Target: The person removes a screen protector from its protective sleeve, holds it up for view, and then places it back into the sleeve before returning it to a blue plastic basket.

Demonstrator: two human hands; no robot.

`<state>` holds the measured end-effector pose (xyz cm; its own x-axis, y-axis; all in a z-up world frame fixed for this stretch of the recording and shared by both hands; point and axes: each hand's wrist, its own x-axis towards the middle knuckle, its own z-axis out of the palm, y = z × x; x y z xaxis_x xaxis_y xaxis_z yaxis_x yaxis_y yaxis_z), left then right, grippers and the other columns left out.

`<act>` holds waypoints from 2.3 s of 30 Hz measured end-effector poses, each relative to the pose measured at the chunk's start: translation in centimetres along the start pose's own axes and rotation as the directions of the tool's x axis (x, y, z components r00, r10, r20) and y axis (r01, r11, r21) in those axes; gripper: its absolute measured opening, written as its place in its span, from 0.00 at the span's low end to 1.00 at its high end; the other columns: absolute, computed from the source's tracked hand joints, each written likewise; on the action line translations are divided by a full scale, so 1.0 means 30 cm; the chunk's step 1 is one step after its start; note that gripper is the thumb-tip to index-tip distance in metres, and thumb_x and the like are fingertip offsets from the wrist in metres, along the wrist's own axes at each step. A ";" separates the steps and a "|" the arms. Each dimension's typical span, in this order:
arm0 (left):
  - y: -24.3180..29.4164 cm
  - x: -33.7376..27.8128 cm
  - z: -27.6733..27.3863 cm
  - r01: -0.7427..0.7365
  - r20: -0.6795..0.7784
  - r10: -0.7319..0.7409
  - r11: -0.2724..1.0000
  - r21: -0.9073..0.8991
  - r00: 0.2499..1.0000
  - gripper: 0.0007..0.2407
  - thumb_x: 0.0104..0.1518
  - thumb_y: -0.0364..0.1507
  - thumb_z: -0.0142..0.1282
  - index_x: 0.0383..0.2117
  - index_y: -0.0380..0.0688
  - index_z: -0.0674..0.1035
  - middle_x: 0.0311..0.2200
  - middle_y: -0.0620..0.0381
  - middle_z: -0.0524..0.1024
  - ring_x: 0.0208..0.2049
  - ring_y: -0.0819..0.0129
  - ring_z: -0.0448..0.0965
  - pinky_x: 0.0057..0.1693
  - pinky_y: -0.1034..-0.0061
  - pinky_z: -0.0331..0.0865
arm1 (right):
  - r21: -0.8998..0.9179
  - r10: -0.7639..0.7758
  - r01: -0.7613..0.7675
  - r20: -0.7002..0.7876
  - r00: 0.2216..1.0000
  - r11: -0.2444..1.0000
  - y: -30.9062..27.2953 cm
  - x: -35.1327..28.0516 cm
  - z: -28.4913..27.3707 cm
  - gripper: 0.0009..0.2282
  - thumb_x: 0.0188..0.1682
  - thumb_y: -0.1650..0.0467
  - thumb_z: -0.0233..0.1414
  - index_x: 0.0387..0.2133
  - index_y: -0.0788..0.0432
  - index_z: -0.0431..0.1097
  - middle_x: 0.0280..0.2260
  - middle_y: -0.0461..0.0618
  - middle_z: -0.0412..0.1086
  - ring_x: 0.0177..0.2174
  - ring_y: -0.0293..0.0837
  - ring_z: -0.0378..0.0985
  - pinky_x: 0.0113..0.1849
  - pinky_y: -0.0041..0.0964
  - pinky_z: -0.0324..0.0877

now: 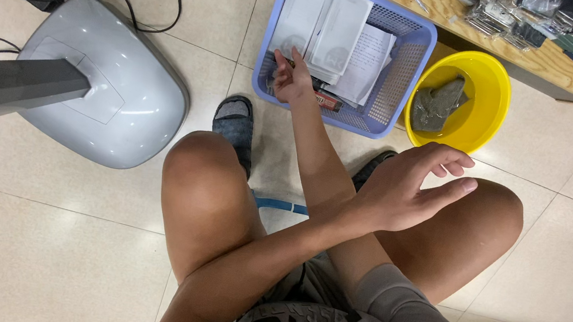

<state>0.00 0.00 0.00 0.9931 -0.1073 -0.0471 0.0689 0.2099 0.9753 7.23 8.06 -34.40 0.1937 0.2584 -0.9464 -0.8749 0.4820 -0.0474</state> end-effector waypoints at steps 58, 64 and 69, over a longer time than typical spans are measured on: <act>0.157 -0.057 -0.067 -0.234 -0.231 0.286 0.945 0.227 0.930 0.13 0.69 0.38 0.54 0.50 0.44 0.79 0.44 0.47 0.80 0.48 0.50 0.84 0.55 0.59 0.77 | -0.554 -0.740 0.702 0.210 0.638 0.448 -0.270 -0.659 -0.180 0.16 0.56 0.63 0.55 0.29 0.67 0.78 0.29 0.56 0.82 0.18 0.38 0.77 0.19 0.26 0.74; 0.082 0.013 -0.087 -0.181 -0.564 0.192 0.980 0.076 0.803 0.09 0.66 0.36 0.57 0.49 0.53 0.76 0.49 0.60 0.74 0.40 0.73 0.79 0.44 0.80 0.73 | -0.377 -0.804 0.849 0.329 0.495 0.369 -0.200 -1.175 -0.330 0.15 0.52 0.63 0.60 0.25 0.64 0.75 0.17 0.51 0.70 0.17 0.37 0.71 0.22 0.28 0.64; 0.033 0.058 -0.068 -0.026 -0.345 -0.128 0.913 -0.408 0.930 0.29 0.52 0.41 0.68 0.58 0.47 0.67 0.49 0.53 0.78 0.49 0.65 0.80 0.50 0.72 0.79 | -0.349 -0.543 0.832 0.636 0.549 0.432 -0.166 -1.307 -0.469 0.16 0.56 0.61 0.56 0.28 0.63 0.78 0.20 0.49 0.73 0.20 0.35 0.71 0.26 0.25 0.66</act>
<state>2.00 1.99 0.44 0.9474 0.2083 -0.2429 0.0760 0.5908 0.8032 -2.27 -16.26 -1.55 0.8633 0.4127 -0.2907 -0.3719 0.1305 -0.9191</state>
